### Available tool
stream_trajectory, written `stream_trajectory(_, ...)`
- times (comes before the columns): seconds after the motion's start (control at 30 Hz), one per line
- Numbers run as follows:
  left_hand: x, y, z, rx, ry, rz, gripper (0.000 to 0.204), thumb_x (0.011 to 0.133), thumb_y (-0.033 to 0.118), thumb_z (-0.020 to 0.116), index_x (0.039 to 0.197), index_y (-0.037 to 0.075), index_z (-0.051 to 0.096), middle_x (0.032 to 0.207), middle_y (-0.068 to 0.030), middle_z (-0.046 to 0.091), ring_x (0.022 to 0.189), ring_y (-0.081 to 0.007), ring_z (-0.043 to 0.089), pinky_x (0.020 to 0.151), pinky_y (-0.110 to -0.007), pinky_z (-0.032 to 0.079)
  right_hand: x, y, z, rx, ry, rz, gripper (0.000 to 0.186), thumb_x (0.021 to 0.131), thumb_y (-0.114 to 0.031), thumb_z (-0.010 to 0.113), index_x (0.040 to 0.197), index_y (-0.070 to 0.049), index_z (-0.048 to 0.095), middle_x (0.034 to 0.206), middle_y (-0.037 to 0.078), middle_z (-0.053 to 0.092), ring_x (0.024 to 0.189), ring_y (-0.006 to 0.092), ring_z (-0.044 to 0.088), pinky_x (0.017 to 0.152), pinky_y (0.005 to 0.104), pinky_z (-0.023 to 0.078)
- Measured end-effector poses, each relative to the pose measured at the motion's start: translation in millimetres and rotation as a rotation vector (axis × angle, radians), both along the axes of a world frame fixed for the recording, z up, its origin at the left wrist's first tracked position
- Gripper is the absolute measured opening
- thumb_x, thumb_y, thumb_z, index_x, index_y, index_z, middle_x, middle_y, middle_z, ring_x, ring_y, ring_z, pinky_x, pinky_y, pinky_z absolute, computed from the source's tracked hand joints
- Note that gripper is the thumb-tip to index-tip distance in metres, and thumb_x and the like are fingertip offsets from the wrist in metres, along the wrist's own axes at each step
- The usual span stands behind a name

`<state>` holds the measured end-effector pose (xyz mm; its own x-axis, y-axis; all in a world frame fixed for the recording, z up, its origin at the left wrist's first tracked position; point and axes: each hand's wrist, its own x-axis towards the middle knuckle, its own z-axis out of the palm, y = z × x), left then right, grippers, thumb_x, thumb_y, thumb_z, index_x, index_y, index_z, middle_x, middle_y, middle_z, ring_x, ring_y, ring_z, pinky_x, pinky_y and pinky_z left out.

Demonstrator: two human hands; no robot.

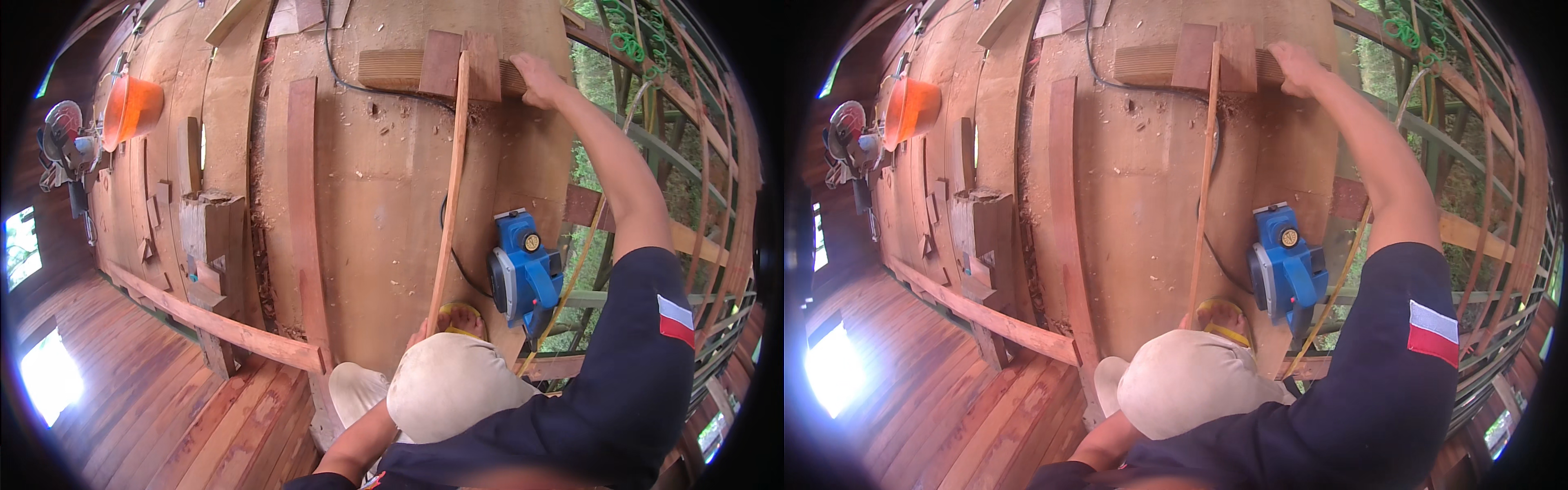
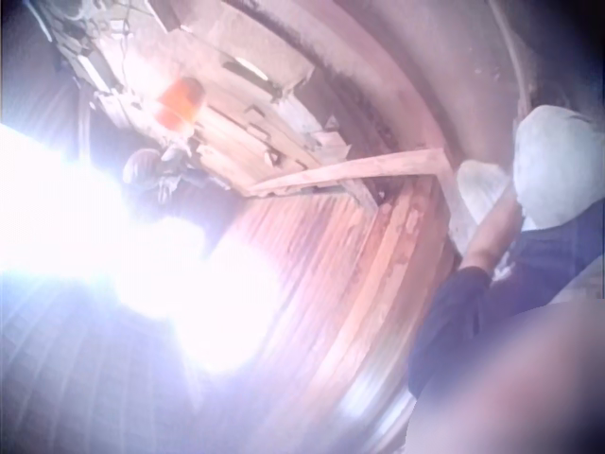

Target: The person walks across an unfinished wooden floor, picks up a plank, and uses a pencil to mark it. They then use a circular saw to cut the plank and place it into a gap in the flooring.

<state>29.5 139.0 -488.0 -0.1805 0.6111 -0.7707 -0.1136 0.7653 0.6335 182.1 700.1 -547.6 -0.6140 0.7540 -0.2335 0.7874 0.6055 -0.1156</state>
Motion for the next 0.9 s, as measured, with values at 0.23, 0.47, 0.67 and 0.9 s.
stream_trajectory(0.23,-25.5,17.1,27.8,0.003,-0.069,0.067,0.058,0.077,0.019,0.071,0.13,0.004,0.052,0.113,-0.0192,0.062,0.106,-0.0353,0.06,0.093,-0.041,0.048,-8.5,10.9,10.6,-0.176,-0.015,-0.031,0.064,0.071,-0.015,0.073,0.129,0.0,0.05,0.127,0.02,0.058,0.118,0.04,0.055,0.1,0.0441,0.045)
stream_trajectory(0.47,-26.6,-7.0,-34.3,0.008,0.218,-0.111,0.044,0.078,0.019,0.068,0.119,0.004,0.057,0.111,-0.0167,0.062,0.103,-0.0331,0.061,0.09,-0.041,0.049,-86.8,51.9,-33.4,-0.03,0.674,-0.484,0.048,0.094,-0.044,0.05,0.117,-0.003,0.061,0.121,0.021,0.062,0.115,0.0382,0.058,0.1,0.0457,0.045)
stream_trajectory(0.67,-16.1,-4.1,-36.7,0.022,0.13,0.039,0.032,0.089,0.03,0.068,0.105,0.003,0.062,0.096,-0.0179,0.064,0.09,-0.0287,0.064,0.083,-0.038,0.05,-110.8,40.8,-37.0,0.088,0.486,-0.488,0.045,0.097,-0.044,0.041,0.103,-0.007,0.066,0.11,0.019,0.065,0.106,0.0414,0.059,0.09,0.0505,0.047)
stream_trajectory(0.9,-23.4,6.0,-37.9,-0.05,0.14,-0.062,0.034,0.089,0.029,0.067,0.112,0.004,0.059,0.102,-0.0185,0.062,0.097,-0.0308,0.061,0.086,-0.039,0.049,-111.6,32.5,-30.3,0.083,0.488,-0.535,0.042,0.098,-0.042,0.04,0.104,-0.01,0.066,0.11,0.017,0.065,0.106,0.0405,0.06,0.09,0.0503,0.047)
